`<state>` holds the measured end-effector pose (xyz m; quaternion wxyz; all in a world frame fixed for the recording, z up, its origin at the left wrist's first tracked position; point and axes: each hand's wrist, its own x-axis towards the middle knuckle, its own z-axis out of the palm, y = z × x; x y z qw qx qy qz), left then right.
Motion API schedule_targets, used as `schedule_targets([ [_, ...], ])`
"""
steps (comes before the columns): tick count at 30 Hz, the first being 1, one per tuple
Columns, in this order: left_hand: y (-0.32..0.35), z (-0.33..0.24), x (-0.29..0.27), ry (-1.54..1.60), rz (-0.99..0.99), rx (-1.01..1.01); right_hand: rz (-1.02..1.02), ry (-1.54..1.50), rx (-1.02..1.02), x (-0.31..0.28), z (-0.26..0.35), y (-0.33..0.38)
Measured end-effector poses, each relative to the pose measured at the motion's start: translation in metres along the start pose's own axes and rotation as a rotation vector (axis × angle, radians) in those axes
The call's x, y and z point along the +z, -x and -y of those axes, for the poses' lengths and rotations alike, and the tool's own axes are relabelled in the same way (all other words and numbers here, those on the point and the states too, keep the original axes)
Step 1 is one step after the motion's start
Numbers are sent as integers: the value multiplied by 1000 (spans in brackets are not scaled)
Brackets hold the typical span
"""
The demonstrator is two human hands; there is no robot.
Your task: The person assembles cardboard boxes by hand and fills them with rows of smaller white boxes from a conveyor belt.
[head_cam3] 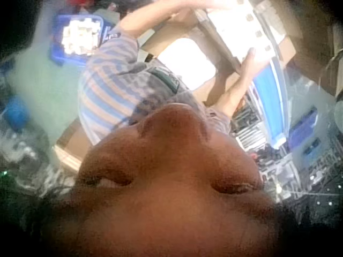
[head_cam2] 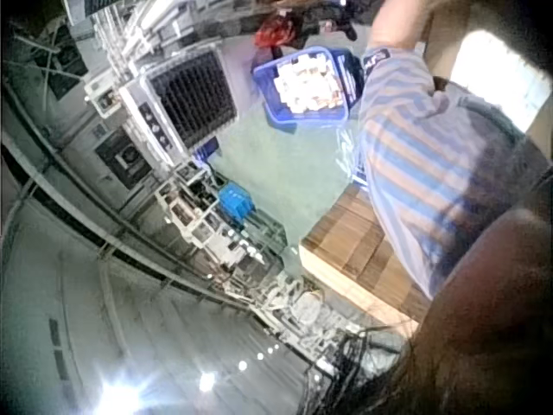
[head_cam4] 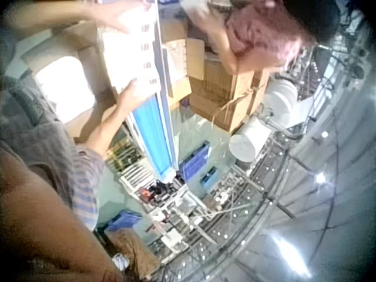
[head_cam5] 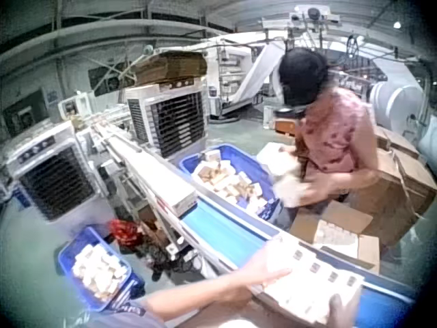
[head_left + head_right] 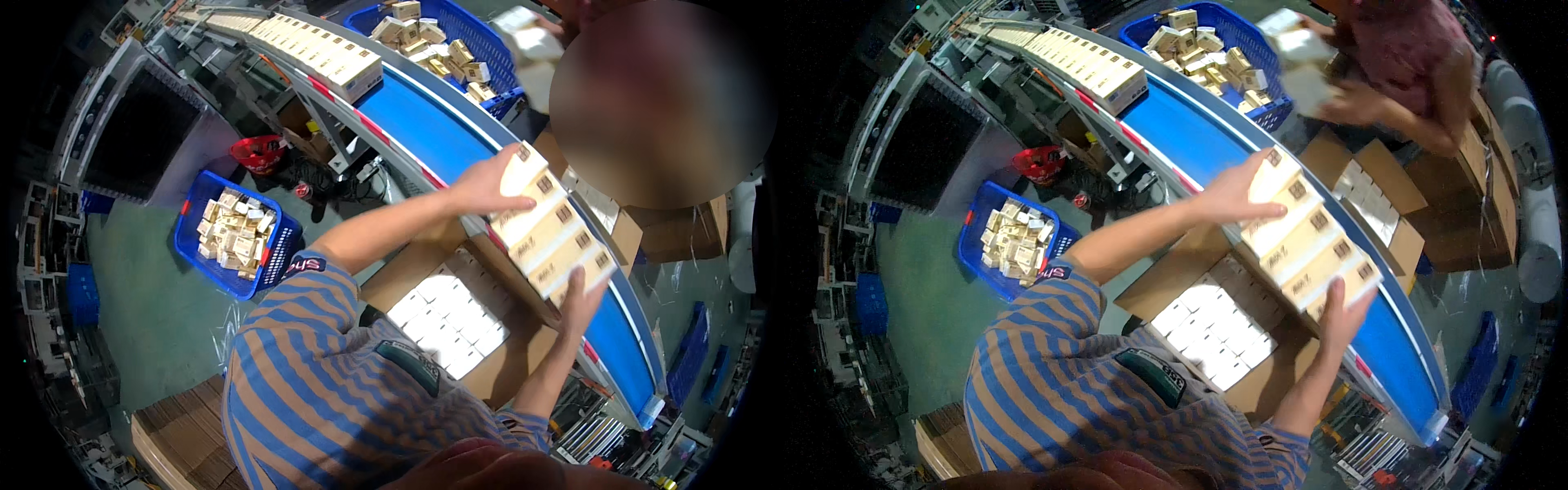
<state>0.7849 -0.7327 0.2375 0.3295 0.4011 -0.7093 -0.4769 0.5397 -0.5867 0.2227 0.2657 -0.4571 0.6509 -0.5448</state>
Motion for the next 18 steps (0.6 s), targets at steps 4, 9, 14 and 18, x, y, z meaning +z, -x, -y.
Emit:
schedule_targets([
  [4,107,5,48,-84,-132,118,-165,108,-34,-20,-8,106],
  [9,160,62,75,-725,515,377,284,829,13,-5,-66,192],
  [14,52,74,96,-612,1018,-72,861,803,148,-18,-83,76],
  [18,24,100,117,-676,965,-225,907,724,481,-15,-87,33],
])
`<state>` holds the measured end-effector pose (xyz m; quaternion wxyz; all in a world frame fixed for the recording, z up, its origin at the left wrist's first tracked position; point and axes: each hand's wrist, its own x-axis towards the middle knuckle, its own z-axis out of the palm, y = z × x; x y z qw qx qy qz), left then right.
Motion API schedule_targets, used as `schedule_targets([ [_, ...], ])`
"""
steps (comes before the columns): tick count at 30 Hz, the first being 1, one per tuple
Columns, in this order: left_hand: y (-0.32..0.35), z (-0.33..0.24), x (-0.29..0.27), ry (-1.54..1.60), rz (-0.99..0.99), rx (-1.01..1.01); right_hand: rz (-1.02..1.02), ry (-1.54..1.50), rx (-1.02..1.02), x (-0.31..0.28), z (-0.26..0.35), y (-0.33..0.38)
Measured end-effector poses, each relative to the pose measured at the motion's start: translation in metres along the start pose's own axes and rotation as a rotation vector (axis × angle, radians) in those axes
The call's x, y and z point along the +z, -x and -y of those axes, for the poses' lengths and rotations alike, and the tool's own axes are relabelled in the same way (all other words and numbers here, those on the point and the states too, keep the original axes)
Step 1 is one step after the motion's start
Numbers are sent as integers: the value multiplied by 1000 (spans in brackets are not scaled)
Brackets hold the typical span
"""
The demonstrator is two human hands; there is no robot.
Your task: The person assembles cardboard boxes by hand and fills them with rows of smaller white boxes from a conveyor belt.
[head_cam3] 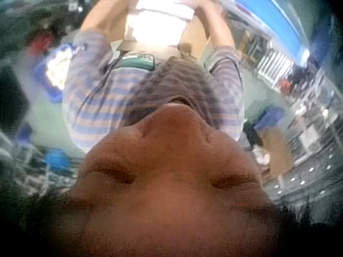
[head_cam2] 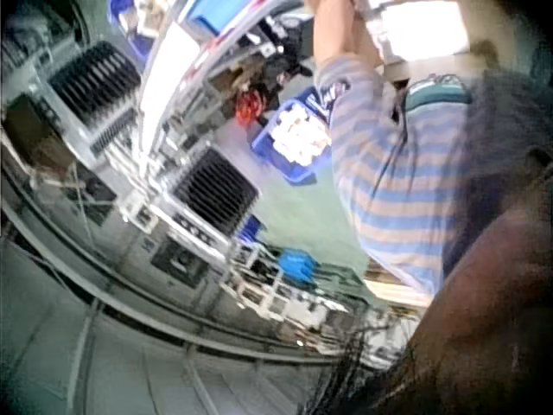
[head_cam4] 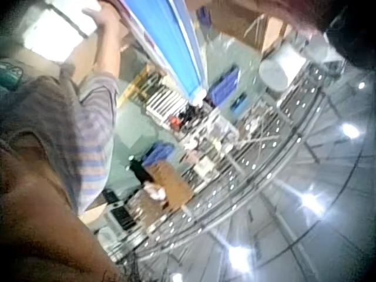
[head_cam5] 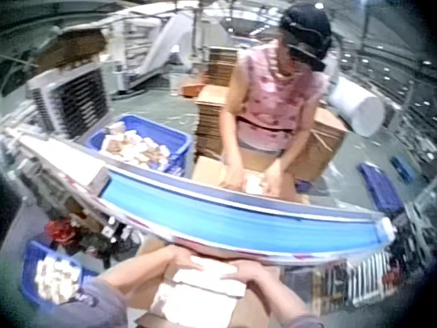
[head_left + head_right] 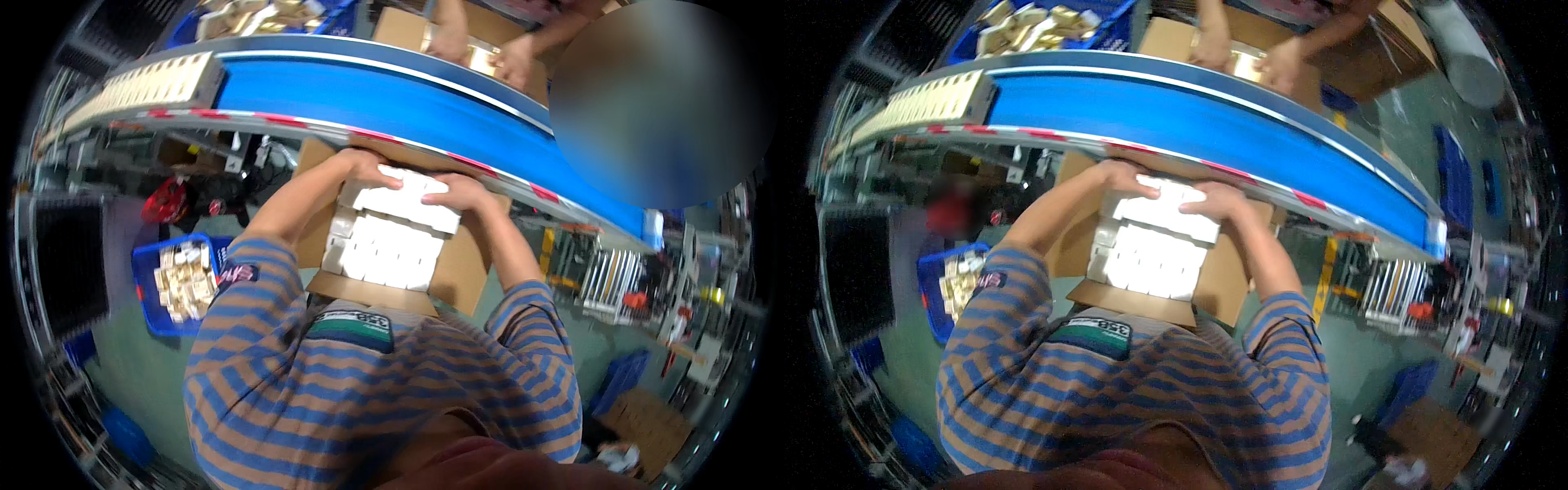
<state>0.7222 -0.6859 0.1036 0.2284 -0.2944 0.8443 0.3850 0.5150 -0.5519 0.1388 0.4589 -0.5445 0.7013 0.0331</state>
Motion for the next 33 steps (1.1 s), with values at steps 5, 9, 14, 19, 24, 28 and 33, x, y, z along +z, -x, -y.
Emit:
schedule_targets([
  [5,68,-22,74,-536,-771,244,-1017,254,-315,83,12,54],
  [9,54,-17,126,-410,-472,206,-762,378,-252,127,-11,22],
  [14,101,-41,97,-23,-185,205,-817,12,-425,82,-7,40],
  [19,175,-85,182,-281,-120,327,-1235,241,-385,53,10,69],
  [24,193,-71,193,-467,-276,297,-636,309,-301,133,-8,101],
  [28,133,-62,148,-547,-473,247,-421,71,-239,140,-53,117],
  [33,65,-27,182,-557,-601,147,-951,-331,6,165,-117,107],
])
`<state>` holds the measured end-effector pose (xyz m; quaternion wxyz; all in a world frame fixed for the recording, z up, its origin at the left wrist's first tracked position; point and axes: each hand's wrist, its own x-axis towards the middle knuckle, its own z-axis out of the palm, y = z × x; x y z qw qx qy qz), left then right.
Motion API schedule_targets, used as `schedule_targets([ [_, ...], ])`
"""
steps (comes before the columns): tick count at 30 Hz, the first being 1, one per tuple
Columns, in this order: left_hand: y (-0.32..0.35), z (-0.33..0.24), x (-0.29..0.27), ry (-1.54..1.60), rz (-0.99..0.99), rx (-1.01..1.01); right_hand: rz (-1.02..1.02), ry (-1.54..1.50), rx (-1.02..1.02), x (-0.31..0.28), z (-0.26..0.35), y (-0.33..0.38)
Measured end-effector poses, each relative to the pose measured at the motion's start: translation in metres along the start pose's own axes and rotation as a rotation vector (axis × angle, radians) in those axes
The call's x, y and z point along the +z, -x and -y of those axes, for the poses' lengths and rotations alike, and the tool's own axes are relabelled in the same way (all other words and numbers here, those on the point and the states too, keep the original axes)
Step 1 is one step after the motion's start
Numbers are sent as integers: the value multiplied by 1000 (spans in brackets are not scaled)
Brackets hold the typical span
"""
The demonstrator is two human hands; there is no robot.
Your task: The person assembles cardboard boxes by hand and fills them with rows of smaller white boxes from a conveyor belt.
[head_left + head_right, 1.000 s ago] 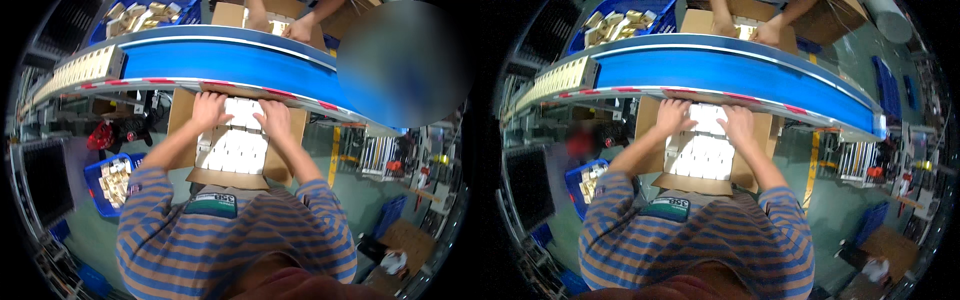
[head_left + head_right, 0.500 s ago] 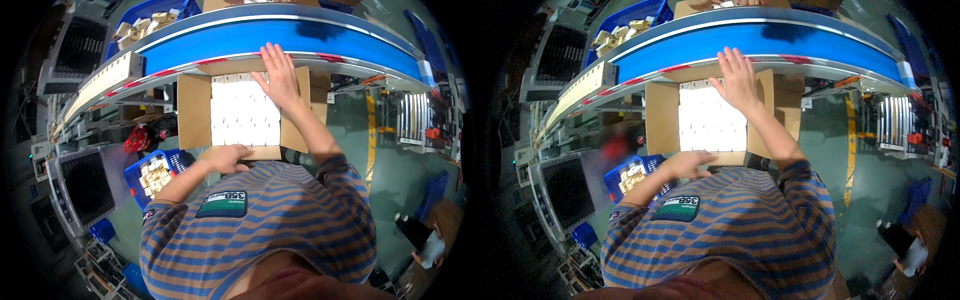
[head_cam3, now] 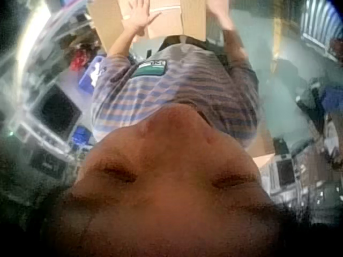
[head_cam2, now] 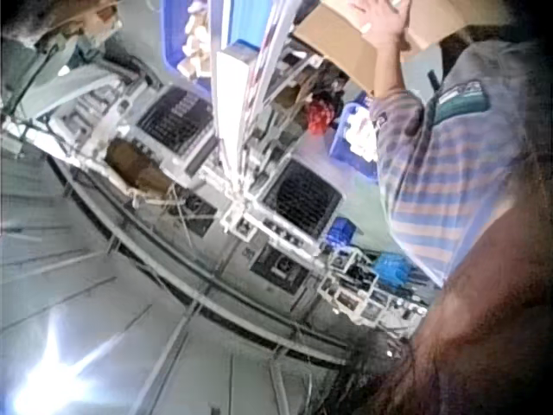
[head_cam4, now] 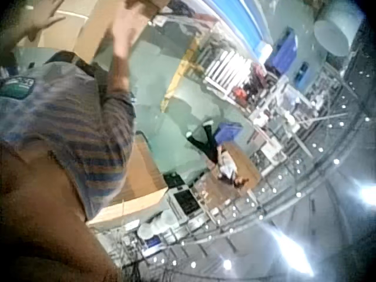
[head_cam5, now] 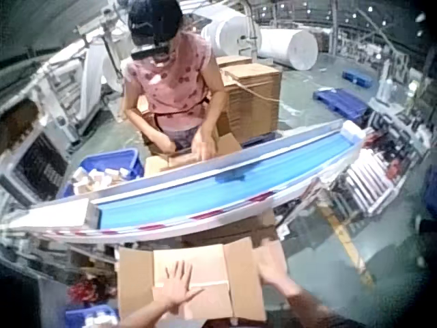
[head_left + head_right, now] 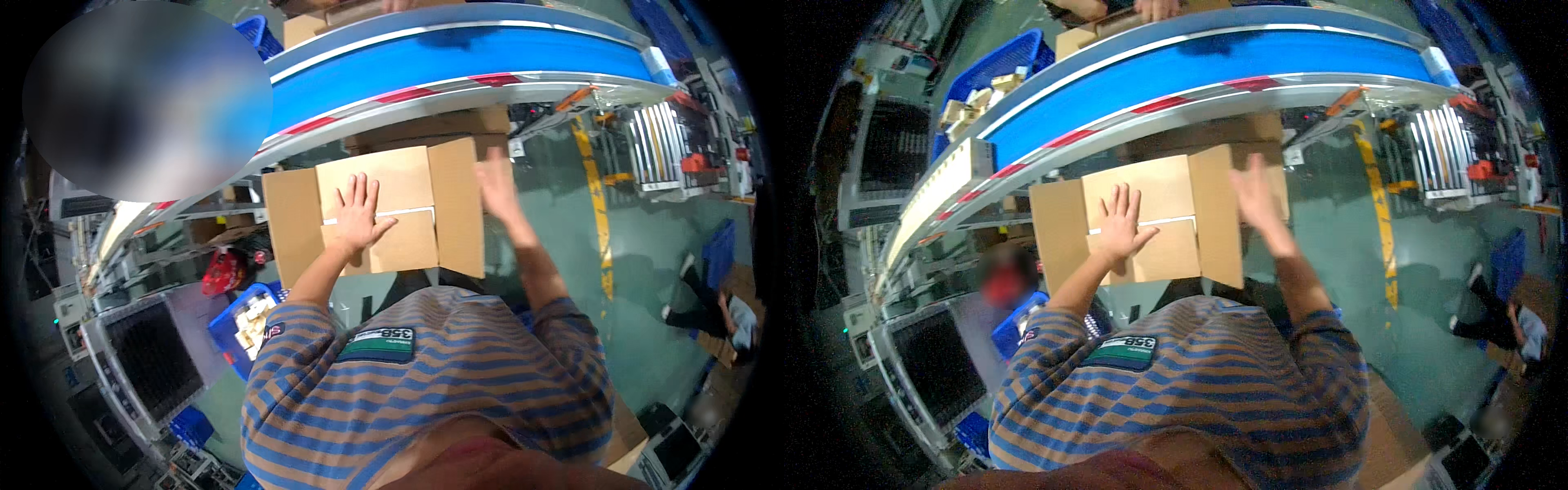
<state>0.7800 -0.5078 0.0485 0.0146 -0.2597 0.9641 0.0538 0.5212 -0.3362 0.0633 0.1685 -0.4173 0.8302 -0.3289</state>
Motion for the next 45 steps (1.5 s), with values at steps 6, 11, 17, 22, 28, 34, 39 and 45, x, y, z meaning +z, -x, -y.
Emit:
schedule_targets([
  [6,34,42,-44,-126,-150,-272,48,231,-244,107,117,-58],
  [11,126,157,-7,1050,-64,-873,139,339,-139,103,113,-36],
  [17,-31,12,-92,78,-342,29,-385,-154,281,82,66,39],
  [22,-9,-15,-24,232,35,-103,-361,282,357,102,47,9],
  [28,-6,-16,23,1958,-121,-569,-302,68,375,70,3,17],
  [34,-47,-83,44,1983,107,-757,-138,-303,681,-18,-132,8],
  [39,-95,-151,19,1763,235,-804,-259,-409,756,-113,-191,50],
  [45,-184,-389,75,1764,531,-641,-401,-353,937,-309,-347,122],
])
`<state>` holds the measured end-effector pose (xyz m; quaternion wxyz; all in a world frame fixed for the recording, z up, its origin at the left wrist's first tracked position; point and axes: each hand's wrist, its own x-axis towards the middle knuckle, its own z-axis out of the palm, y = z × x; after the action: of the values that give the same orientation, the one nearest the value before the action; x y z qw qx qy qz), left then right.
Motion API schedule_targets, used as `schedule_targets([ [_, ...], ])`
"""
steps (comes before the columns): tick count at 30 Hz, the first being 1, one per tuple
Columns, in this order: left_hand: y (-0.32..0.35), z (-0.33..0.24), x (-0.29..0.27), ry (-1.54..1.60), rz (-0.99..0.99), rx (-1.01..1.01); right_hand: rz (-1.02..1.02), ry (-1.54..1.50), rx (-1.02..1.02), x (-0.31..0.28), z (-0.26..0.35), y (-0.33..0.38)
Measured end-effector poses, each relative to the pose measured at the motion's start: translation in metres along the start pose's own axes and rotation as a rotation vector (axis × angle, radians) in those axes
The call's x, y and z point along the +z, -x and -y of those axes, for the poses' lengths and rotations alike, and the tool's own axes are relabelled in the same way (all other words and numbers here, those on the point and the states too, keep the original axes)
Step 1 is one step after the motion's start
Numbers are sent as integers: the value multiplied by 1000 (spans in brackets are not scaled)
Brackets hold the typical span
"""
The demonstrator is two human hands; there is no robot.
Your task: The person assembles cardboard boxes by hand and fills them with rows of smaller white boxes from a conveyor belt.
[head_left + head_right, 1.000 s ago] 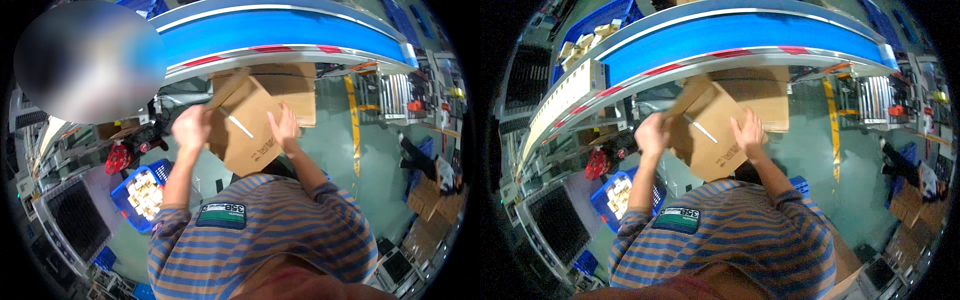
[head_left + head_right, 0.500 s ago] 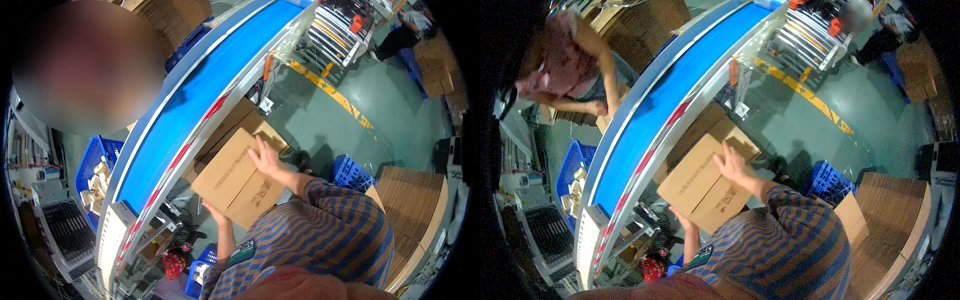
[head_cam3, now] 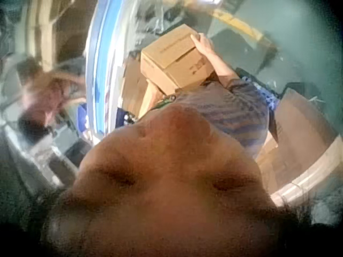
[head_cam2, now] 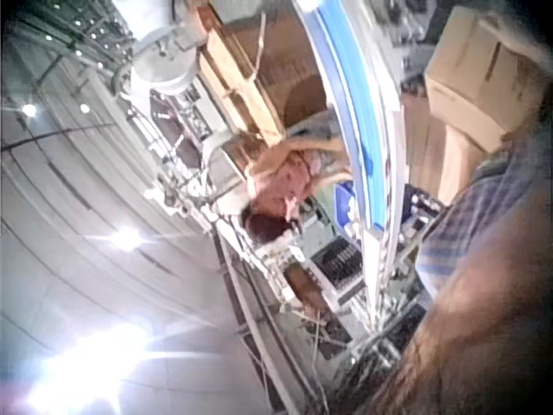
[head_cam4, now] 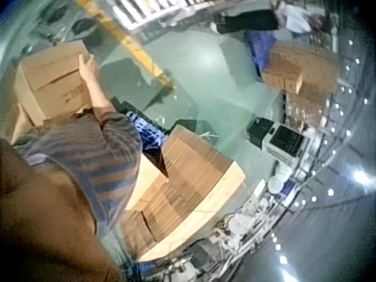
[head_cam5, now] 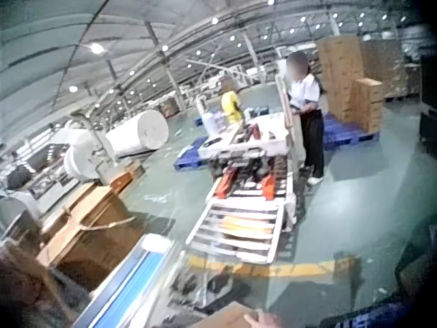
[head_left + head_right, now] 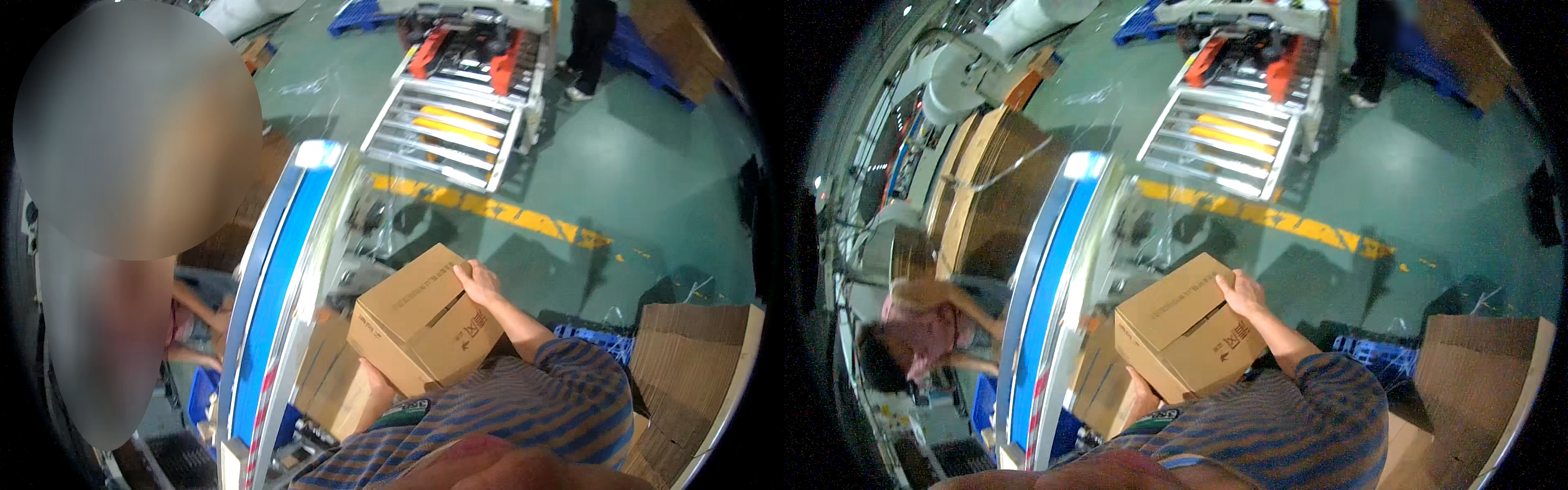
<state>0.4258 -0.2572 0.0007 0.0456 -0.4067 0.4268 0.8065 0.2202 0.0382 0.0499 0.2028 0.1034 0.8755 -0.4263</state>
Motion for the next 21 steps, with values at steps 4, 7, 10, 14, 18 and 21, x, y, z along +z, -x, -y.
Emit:
schedule_targets([
  [4,-43,6,184,69,24,-96,-119,89,1,-126,3,-93],
  [7,-130,31,250,128,150,-15,-240,124,-108,-198,20,-162],
  [10,-191,19,332,208,138,-118,-316,239,-217,-253,63,-230],
  [14,-260,-10,426,430,261,-199,-295,376,-419,-288,136,-340],
  [18,-307,-69,505,18,-15,-241,-302,505,-511,-242,115,-499],
  [21,-342,-95,519,-139,-307,280,-210,540,-533,-194,157,-536],
])
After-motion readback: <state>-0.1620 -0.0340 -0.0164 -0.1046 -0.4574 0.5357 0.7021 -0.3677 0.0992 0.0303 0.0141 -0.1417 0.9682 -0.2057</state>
